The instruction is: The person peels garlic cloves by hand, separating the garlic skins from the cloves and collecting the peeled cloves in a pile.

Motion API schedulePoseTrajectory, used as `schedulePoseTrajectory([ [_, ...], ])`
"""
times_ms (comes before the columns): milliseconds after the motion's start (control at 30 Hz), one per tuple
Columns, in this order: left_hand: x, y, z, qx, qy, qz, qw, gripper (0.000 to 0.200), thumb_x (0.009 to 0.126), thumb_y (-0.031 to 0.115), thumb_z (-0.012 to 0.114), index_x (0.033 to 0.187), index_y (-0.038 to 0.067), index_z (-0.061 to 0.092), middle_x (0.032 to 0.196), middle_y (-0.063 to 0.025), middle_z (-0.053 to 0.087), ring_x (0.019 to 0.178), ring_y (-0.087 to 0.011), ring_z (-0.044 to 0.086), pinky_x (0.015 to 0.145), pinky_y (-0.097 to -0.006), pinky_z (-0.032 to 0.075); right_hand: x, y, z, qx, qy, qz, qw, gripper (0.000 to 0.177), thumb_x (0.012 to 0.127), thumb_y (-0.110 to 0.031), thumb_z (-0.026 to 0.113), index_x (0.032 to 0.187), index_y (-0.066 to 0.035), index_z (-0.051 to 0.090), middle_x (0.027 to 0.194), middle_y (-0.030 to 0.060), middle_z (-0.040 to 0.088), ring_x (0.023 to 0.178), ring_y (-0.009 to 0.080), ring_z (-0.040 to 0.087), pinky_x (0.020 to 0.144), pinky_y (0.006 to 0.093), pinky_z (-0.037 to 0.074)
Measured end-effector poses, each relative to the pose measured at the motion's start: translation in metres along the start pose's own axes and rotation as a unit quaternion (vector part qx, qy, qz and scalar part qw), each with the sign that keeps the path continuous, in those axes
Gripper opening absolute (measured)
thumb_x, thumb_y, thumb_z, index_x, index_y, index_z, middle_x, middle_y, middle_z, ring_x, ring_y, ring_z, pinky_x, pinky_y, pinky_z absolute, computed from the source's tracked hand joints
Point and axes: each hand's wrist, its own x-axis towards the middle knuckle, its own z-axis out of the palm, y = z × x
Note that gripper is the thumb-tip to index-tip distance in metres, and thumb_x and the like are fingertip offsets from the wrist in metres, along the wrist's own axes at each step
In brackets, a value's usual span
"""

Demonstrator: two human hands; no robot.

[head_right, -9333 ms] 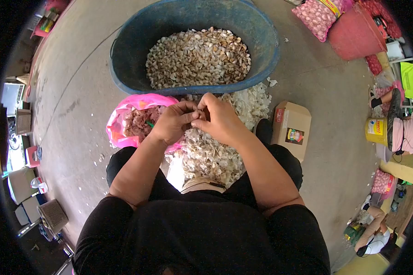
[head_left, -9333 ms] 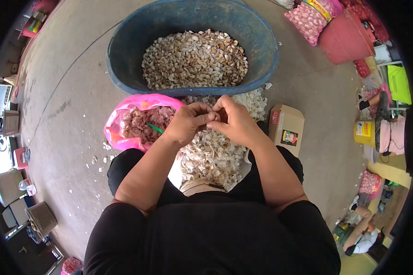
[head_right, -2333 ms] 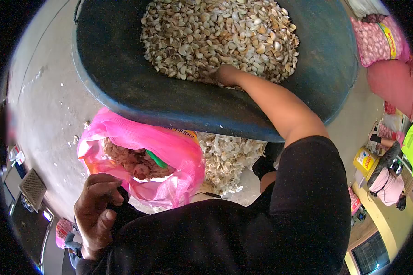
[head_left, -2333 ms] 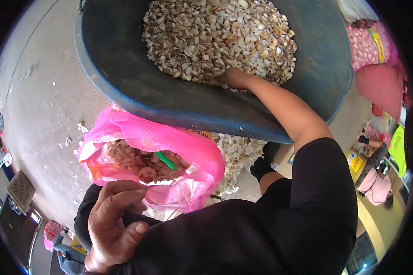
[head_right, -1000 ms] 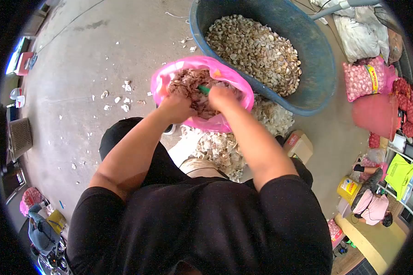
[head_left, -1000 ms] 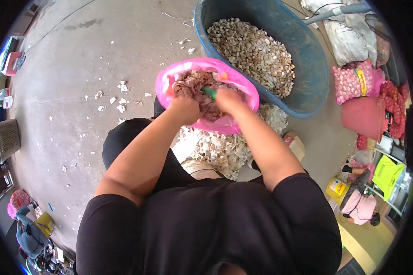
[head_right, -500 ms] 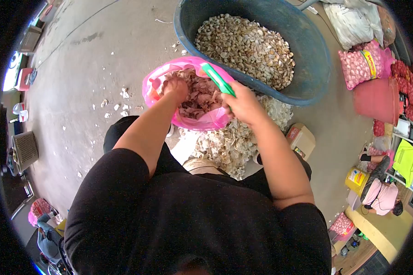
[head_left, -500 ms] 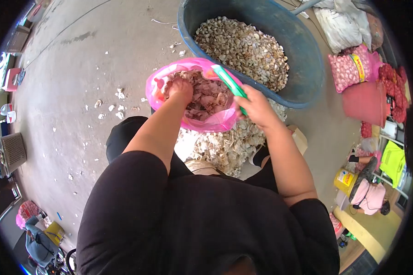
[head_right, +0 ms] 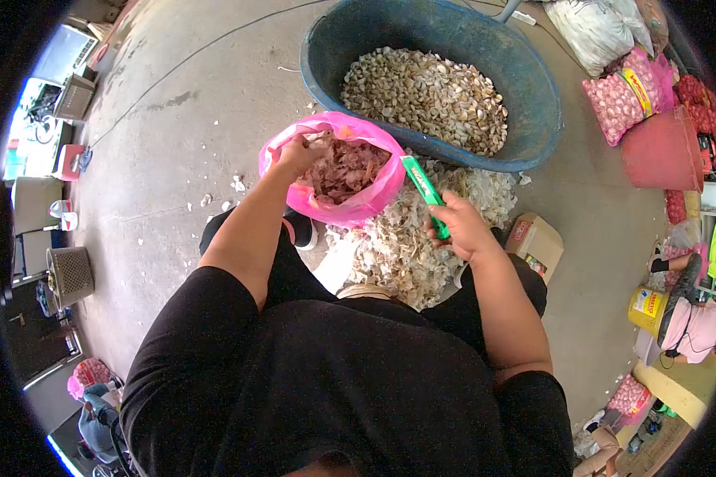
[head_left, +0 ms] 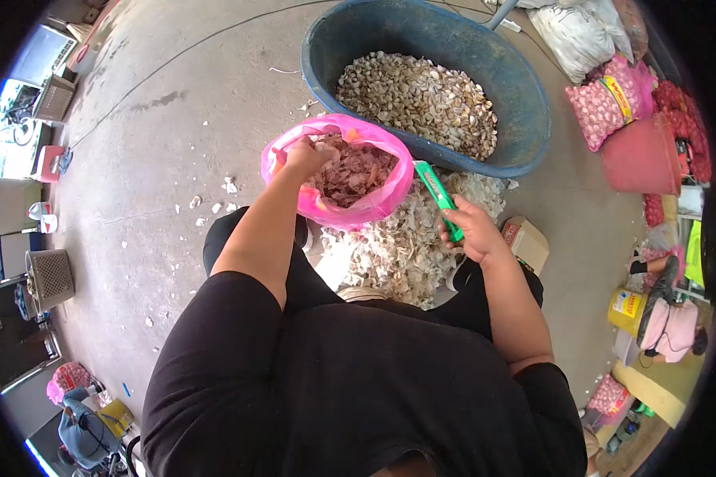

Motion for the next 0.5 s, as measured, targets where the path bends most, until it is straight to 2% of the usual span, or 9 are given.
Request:
schedulePoseTrajectory([
  [100,-0.022,0.015,-0.009,-0.181,0.031,-0.047,0.982,0.052,0.064,0.025,0.07,0.106,0.003,0.048,0.086,-0.0085,0.056,0.075,-0.0182,0.056,0.061,-0.0294,0.046,0.006,0.007,0.006,-0.01,0.001,-0.006,1.0,0.008,0.085,-0.013,0.046,0.092,-0.009,0.045,0.069,0.0015,0.051,0.055,0.0103,0.05,0.046,0.0257,0.041],
  [133,-0.051,0.038,-0.026,-0.241,-0.014,-0.051,0.969,0.047,0.068,0.025,0.069,0.104,0.004,0.048,0.083,-0.0055,0.055,0.071,-0.0163,0.054,0.056,-0.0279,0.046,0.006,0.011,0.007,-0.019,-0.004,-0.014,1.0,0.009,0.085,-0.013,0.046,0.093,-0.009,0.045,0.069,0.0015,0.051,0.055,0.0101,0.049,0.047,0.0254,0.041],
  [233,-0.06,0.043,-0.034,-0.349,-0.113,-0.043,0.929,0.043,0.073,0.023,0.066,0.107,0.005,0.046,0.084,-0.0047,0.055,0.071,-0.0157,0.054,0.057,-0.0282,0.045,0.01,0.019,0.004,-0.069,-0.01,-0.062,0.996,0.01,0.085,-0.012,0.044,0.094,-0.008,0.044,0.068,0.0022,0.05,0.054,0.0103,0.048,0.047,0.0251,0.04],
  [267,-0.062,0.048,-0.035,-0.336,-0.106,-0.044,0.935,0.039,0.08,0.027,0.059,0.11,0.006,0.045,0.089,-0.005,0.056,0.076,-0.0171,0.055,0.061,-0.0307,0.047,0.012,0.02,0.004,-0.091,-0.004,-0.082,0.992,0.009,0.085,-0.012,0.044,0.093,-0.007,0.044,0.068,0.0023,0.05,0.054,0.0104,0.048,0.047,0.0251,0.04],
  [367,-0.075,0.067,-0.045,-0.485,-0.124,-0.098,0.86,0.04,0.084,0.027,0.053,0.111,-0.001,0.043,0.096,-0.0118,0.054,0.081,-0.0206,0.057,0.067,-0.0369,0.051,0.018,0.028,-0.001,-0.131,0.005,-0.114,0.985,0.011,0.084,-0.011,0.045,0.093,-0.004,0.044,0.065,0.0034,0.05,0.051,0.0111,0.049,0.045,0.0261,0.04],
  [500,-0.076,0.07,-0.037,-0.518,-0.192,-0.075,0.83,0.038,0.089,0.035,0.041,0.106,0.002,0.046,0.097,-0.0106,0.055,0.084,-0.0219,0.056,0.071,-0.0367,0.048,0.02,0.028,-0.005,-0.175,0.03,-0.139,0.974,0.018,0.083,-0.01,0.047,0.099,-0.002,0.044,0.063,0.0044,0.051,0.048,0.0114,0.05,0.044,0.0272,0.041],
])
